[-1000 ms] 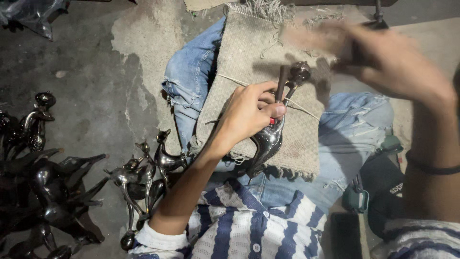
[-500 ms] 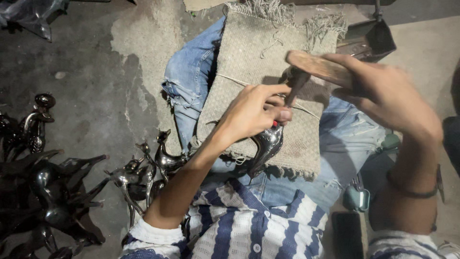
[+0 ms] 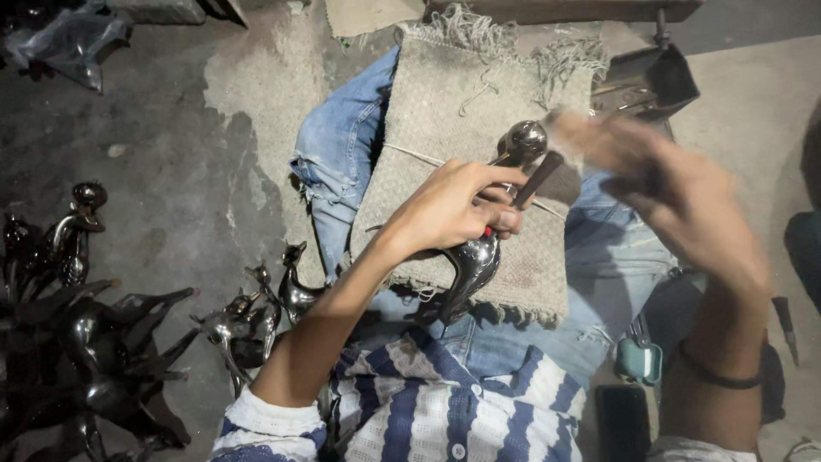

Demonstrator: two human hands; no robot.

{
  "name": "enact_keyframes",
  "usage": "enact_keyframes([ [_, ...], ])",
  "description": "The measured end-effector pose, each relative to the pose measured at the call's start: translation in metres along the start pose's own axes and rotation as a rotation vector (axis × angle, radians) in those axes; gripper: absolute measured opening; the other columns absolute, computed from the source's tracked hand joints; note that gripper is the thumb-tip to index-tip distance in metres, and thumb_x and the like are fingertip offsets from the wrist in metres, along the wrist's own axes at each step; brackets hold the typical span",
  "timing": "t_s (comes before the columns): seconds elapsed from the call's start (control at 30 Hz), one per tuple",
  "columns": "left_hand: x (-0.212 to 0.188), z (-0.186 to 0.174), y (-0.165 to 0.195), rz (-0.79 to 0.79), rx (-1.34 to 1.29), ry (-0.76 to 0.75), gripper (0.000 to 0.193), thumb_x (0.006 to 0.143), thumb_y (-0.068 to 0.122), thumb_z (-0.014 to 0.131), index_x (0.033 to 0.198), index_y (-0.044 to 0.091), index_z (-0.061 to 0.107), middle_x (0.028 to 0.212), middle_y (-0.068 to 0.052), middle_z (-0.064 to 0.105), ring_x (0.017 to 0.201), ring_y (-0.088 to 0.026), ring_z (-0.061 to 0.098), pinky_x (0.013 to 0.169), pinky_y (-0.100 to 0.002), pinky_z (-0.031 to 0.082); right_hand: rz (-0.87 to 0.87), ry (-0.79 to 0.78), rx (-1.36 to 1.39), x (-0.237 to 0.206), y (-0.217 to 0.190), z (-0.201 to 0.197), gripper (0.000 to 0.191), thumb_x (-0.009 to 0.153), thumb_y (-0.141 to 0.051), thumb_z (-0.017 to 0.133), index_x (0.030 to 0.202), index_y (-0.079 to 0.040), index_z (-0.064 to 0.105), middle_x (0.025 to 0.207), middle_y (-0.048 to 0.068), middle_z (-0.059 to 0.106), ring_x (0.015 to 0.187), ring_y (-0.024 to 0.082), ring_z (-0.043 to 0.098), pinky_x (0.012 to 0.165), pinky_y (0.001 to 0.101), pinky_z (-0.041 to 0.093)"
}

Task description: The person sits on the floor and repeatedly strikes a small metal sculpture with a hammer. They hold the sculpture in one hand and use the hammer in the other to shape or finish the piece. The person occasionally repositions the sculpture and continues hammering.

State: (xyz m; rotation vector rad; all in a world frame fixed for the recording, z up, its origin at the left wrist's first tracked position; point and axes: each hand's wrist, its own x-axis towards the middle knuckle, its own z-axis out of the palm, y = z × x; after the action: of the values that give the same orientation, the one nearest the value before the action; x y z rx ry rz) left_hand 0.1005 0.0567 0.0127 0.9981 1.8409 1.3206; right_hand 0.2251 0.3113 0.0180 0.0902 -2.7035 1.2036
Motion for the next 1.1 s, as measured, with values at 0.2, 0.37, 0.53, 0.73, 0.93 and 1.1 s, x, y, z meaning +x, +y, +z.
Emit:
enact_keyframes([
  [0.2,0.007,0.006,0.007,0.016,0.060,-0.060,0.035,0.089,0.007,0.069,0.124,0.005,0.070,0.089,-0.010,0.083,0.080,-0.014,0.080,0.077,-0.029,0.063,0.053,-0.015,-0.304,-0.007,-0.002,-0.006,0.065,0.085,0.002,0.071,0.147,-0.004,0.054,0.121,0.019,0.071,0.105,0.031,0.071,0.091,0.0423,0.057],
  [0.37,0.016,0.009,0.004,0.105,0.071,-0.087,0.029,0.090,0.008,0.071,0.119,0.003,0.070,0.091,-0.009,0.082,0.085,-0.013,0.080,0.080,-0.030,0.063,-0.117,0.030,-0.296,-0.019,0.001,-0.007,0.070,0.079,0.009,0.071,0.145,0.002,0.048,0.116,0.026,0.068,0.102,0.033,0.069,0.084,0.0438,0.057],
  [0.53,0.017,0.010,0.003,0.132,0.053,-0.134,0.030,0.092,0.005,0.064,0.122,0.005,0.069,0.089,-0.007,0.082,0.085,-0.013,0.080,0.082,-0.030,0.063,0.036,0.420,0.313,-0.025,-0.005,0.008,0.067,0.094,0.014,0.059,0.156,-0.001,0.041,0.122,0.013,0.061,0.104,0.022,0.065,0.097,0.0384,0.058],
  [0.73,0.018,0.007,0.004,0.121,0.140,-0.136,0.026,0.092,0.005,0.067,0.118,0.004,0.070,0.086,-0.006,0.081,0.082,-0.014,0.079,0.078,-0.033,0.061,0.050,0.472,0.167,-0.023,-0.013,0.012,0.062,0.092,0.008,0.069,0.147,-0.001,0.042,0.107,0.013,0.062,0.097,0.023,0.066,0.088,0.0326,0.058],
  [0.93,0.018,0.003,-0.001,0.137,0.064,-0.178,0.037,0.090,-0.003,0.056,0.122,0.008,0.070,0.092,-0.004,0.081,0.090,-0.013,0.081,0.087,-0.031,0.064,0.017,0.331,-0.072,-0.036,0.006,0.003,0.057,0.086,0.014,0.050,0.142,0.005,0.052,0.125,0.023,0.068,0.109,0.029,0.072,0.095,0.0390,0.062],
  [1.1,0.018,0.000,-0.005,0.135,0.149,-0.214,0.039,0.089,-0.002,0.060,0.126,0.010,0.068,0.094,-0.006,0.082,0.089,-0.014,0.080,0.086,-0.031,0.062,-0.076,0.149,-0.382,-0.054,0.020,0.006,0.067,0.072,0.008,0.067,0.138,0.011,0.056,0.118,0.028,0.068,0.101,0.036,0.071,0.087,0.0435,0.058],
])
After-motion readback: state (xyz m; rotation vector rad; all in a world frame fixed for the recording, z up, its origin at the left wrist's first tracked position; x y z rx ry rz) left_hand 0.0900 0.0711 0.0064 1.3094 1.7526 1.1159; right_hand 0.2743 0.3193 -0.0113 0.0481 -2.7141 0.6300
